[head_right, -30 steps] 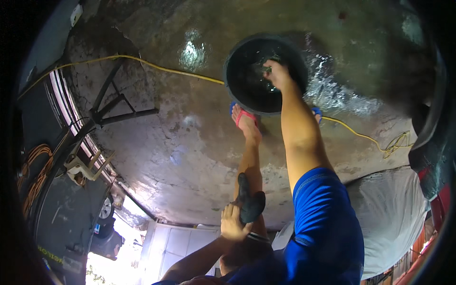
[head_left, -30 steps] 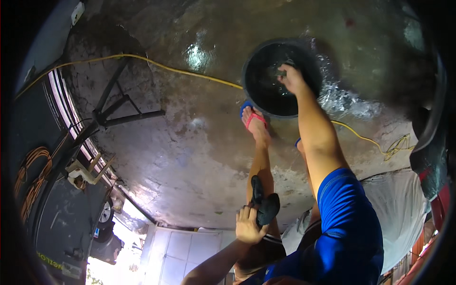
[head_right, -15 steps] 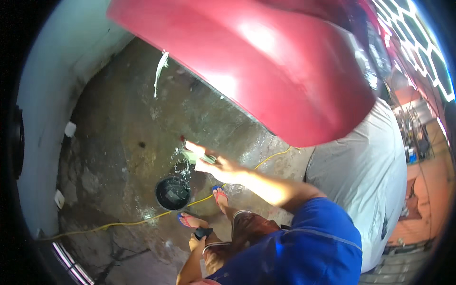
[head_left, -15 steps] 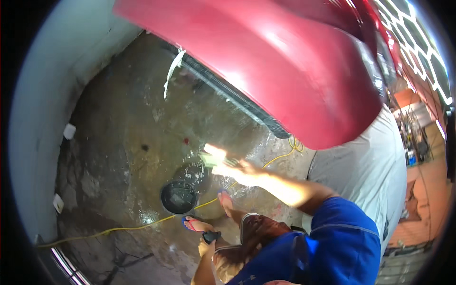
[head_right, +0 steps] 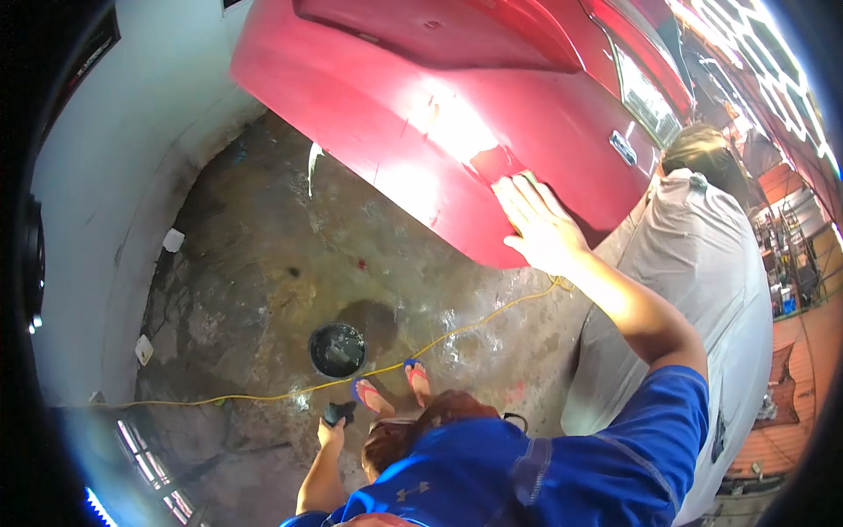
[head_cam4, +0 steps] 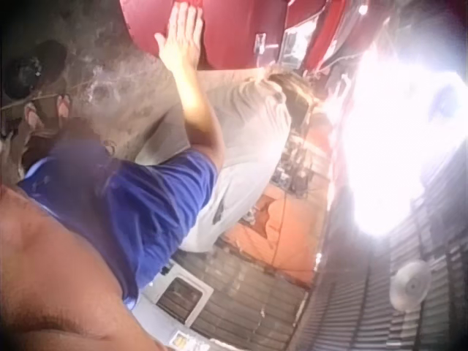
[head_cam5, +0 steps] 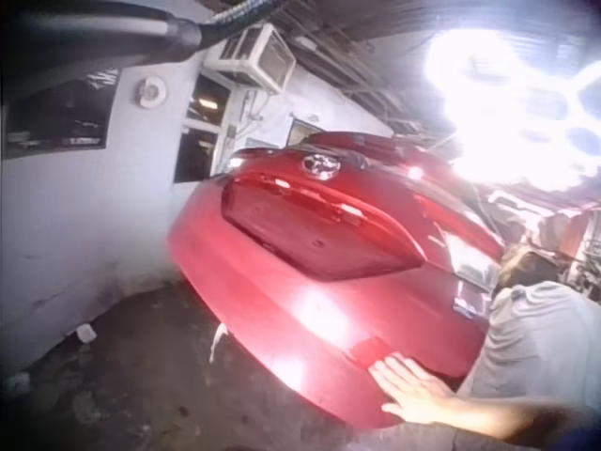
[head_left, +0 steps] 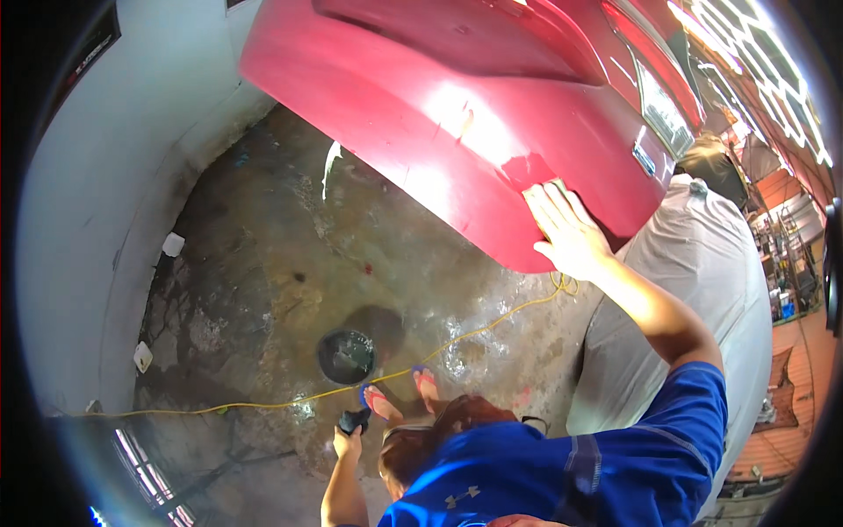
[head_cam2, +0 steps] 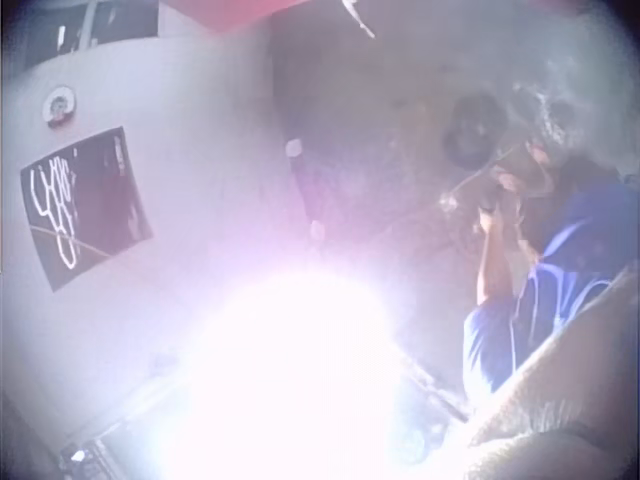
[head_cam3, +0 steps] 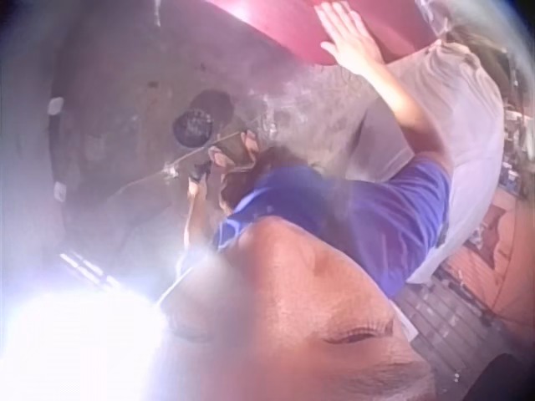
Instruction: The person sands a red car bumper with sandpaper and water from a bucket, then wipes the surface with a cloth.
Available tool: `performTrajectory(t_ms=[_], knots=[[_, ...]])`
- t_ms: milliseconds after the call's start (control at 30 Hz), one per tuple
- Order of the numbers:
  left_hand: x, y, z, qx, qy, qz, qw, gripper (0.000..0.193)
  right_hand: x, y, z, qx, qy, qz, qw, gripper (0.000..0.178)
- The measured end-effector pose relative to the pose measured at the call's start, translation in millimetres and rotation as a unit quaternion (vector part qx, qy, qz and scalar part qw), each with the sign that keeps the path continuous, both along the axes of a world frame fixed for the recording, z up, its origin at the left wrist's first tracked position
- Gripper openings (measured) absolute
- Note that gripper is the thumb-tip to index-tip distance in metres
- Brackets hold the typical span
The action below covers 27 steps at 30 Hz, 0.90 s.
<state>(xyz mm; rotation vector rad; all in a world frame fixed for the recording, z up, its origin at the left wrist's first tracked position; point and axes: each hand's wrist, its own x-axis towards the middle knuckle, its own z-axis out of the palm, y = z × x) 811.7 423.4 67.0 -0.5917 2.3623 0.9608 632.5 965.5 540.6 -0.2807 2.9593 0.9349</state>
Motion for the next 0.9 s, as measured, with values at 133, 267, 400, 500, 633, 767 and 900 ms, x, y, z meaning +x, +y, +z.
performTrajectory(t_ms=[133,267,400,500,633,767,900], knots=[[34,27,8,0.05,-0.04,0.008,0.998,0.066,-132,-30,27,0.009,0.062,0.106,0.992,0.073],[50,28,14,0.028,-0.084,-0.008,0.996,0.068,-56,-15,22,0.021,-0.006,0.053,0.998,0.083],[42,66,8,0.052,-0.114,-0.059,0.99,0.077,-23,12,33,0.045,-0.068,-0.018,0.997,0.085],[31,119,6,0.129,-0.14,-0.203,0.961,0.088,-117,-20,45,0.1,0.017,0.111,0.989,0.073],[11,157,45,-0.009,-0.291,-0.361,0.886,0.122,-100,-15,37,0.074,-0.001,0.048,0.996,0.074],[7,143,55,0.032,-0.338,-0.292,0.894,0.144,-20,0,31,0.098,-0.092,-0.078,0.988,0.081],[26,173,-8,0.162,-0.334,-0.28,0.885,0.148,-195,-44,43,0.149,0.066,0.165,0.973,0.069]])
